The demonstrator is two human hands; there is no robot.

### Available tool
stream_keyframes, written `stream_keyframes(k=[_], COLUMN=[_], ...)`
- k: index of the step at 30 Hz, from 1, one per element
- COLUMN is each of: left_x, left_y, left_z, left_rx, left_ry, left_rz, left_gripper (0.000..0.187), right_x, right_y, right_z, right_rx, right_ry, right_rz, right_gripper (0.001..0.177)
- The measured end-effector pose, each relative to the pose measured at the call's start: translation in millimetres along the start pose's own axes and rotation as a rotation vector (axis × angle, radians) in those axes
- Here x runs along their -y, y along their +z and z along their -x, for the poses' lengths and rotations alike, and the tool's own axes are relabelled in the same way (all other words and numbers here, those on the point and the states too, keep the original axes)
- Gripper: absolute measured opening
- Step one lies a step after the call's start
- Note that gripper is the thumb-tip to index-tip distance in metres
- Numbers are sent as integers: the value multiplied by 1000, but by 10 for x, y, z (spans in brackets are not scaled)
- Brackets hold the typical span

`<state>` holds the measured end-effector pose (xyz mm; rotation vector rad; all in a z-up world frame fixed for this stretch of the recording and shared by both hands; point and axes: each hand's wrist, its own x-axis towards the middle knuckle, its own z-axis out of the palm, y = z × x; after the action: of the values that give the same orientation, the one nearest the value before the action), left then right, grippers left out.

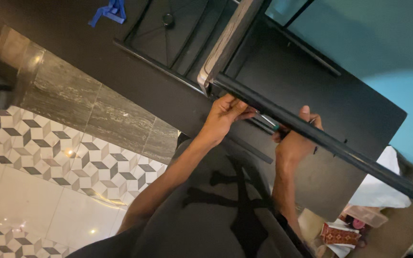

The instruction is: The person uses a screwdriver to attach metal bars to a wooden tabletop, tightening screws at multiple points. The person repeatedly positions and secures the bars, then briefly retrieves another screwdriver from a nearby shelf before continuing to fasten the bars to the tabletop.

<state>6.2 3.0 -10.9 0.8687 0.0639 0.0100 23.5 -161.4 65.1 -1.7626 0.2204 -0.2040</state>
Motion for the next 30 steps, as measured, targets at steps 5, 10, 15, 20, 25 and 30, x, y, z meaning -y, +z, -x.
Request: stream_keyframes(k=[5,10,15,20,25,30], left_x=[3,17,-26,-77,-4,4], left_y=[-39,-44,3,2,-20,-152], left_z=[-1,-19,29,41,-17,-69], left_rx=[-12,23,26,68,17,108], left_ry=[-56,1,-43,-39,-61,-121], left_rz=[-30,-43,-9,162,252,225], left_gripper=[18,17,19,17,11,13], right_x=[-89,-414,-877,-1008,-400,152], right_y=[66,16,-39,-101,-445,-661], right_z=[11,-4,-114,-203,58,-71], right_rx=[-108,-109,-191,-185,316,716], right_ry=[-88,-358,-584,-764,-357,-41], right_rz=[-62,-131,-85,-43,-212,70], right_gripper=[28,27,24,14,22,34])
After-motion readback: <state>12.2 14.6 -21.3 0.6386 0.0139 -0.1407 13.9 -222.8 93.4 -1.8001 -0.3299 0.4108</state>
